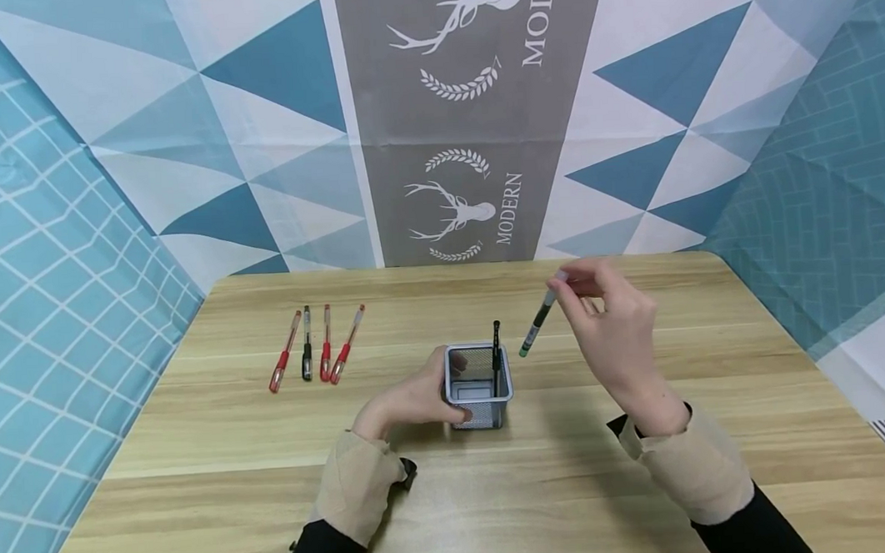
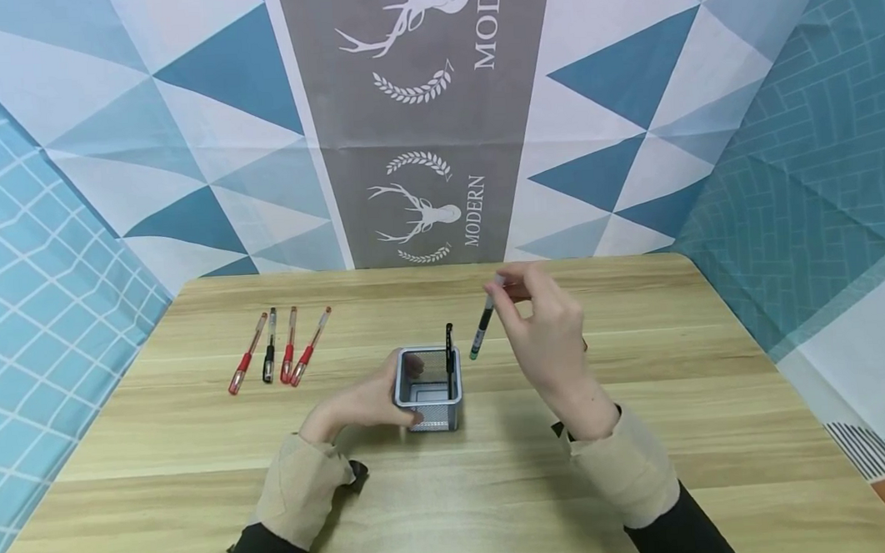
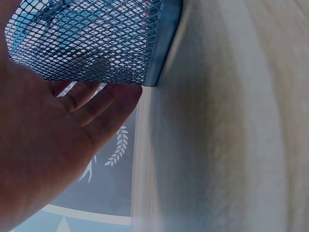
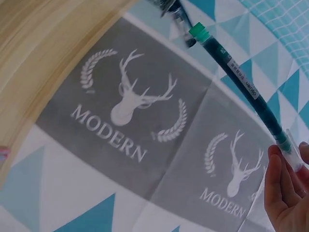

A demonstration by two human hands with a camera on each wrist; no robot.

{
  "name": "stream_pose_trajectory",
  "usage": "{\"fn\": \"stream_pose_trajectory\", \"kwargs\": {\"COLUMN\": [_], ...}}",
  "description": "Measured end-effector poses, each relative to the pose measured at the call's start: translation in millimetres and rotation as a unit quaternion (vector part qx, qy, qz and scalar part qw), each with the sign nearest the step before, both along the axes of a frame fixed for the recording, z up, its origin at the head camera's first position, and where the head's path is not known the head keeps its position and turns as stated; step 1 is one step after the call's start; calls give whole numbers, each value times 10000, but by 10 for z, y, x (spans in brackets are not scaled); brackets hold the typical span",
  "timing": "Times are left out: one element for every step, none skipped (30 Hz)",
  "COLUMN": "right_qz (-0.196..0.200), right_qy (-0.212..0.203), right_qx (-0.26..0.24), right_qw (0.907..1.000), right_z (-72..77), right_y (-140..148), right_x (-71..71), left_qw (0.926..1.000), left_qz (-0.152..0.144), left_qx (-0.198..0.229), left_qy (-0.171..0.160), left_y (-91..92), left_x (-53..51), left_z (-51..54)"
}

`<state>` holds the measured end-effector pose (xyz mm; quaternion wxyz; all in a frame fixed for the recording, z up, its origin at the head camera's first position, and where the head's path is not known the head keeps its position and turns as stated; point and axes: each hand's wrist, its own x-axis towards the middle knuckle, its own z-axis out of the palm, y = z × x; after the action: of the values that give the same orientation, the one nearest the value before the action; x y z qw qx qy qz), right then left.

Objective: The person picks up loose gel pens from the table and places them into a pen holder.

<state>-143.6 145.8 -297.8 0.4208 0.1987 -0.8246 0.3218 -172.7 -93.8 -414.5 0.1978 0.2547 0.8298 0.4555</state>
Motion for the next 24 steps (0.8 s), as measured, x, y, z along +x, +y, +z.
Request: {"fn": "stream_pose_trajectory", "kwargs": {"right_qz": [65, 135, 214, 296, 388, 454, 528, 601, 684, 737, 794, 838, 891, 948, 993, 1007, 1033, 1045, 1051, 1056, 1038, 1027, 1029, 1029], "right_qy": [6, -4, -34, -53, -88, -122, -152, -179, -201, -219, -237, -236, -220, -222, -251, -269, -282, -306, -343, -398, -432, -443, -464, -484], "right_qx": [-10, -10, 14, 18, 20, 27, 34, 51, 63, 101, 139, 194, 261, 328, 381, 455, 507, 559, 603, 631, 666, 710, 736, 767], "right_qw": [10000, 9999, 9998, 9995, 9992, 9989, 9985, 9980, 9974, 9970, 9965, 9960, 9954, 9947, 9940, 9935, 9930, 9925, 9920, 9916, 9914, 9912, 9909, 9906], "right_z": [5, 8, 7, 1, -8, -22, -41, -64, -90, -118, -147, -178, -211, -237, -264, -289, -312, -333, -350, -365, -382, -397, -411, -423], "right_y": [-23, -47, -69, -93, -118, -143, -168, -193, -216, -237, -259, -279, -297, -314, -330, -344, -357, -369, -379, -388, -395, -400, -405, -409], "right_x": [10, 20, 28, 30, 31, 31, 28, 22, 13, 5, -3, -8, -16, -19, -19, -18, -18, -17, -17, -17, -18, -22, -25, -28], "left_qw": [10000, 10000, 10000, 10000, 10000, 10000, 10000, 10000, 10000, 10000, 9999, 9999, 9999, 9999, 9999, 10000, 10000, 10000, 10000, 10000, 10000, 10000, 10000, 10000], "left_qz": [0, -3, 0, -1, -7, -13, -15, -25, -33, -41, -47, -55, -61, -64, -58, -56, -58, -56, -53, -56, -58, -65, -66, -65], "left_qx": [-5, -3, 3, 1, -2, -6, -25, -22, -16, -25, -30, -11, -9, 8, 11, 17, 28, 37, 32, 43, 49, 61, 64, 69], "left_qy": [0, -7, -16, -19, -9, -7, 8, 35, 63, 86, 98, 114, 125, 116, 91, 70, 56, 51, 37, 31, 27, 32, 28, 16], "left_y": [-1, -2, -2, -2, -1, -1, -1, -1, -1, 0, 0, 0, 1, 2, 3, 4, 4, 5, 5, 4, 3, 2, 0, -1], "left_x": [-2, -3, -4, -4, -4, -5, -5, -4, -4, -3, -3, -3, -3, -3, -4, -3, -4, -4, -5, -5, -5, -6, -7, -8], "left_z": [-1, -1, -2, -2, -1, -2, -2, -2, -1, 1, 2, 4, 6, 8, 9, 11, 11, 10, 11, 9, 7, 7, 6, 5]}}
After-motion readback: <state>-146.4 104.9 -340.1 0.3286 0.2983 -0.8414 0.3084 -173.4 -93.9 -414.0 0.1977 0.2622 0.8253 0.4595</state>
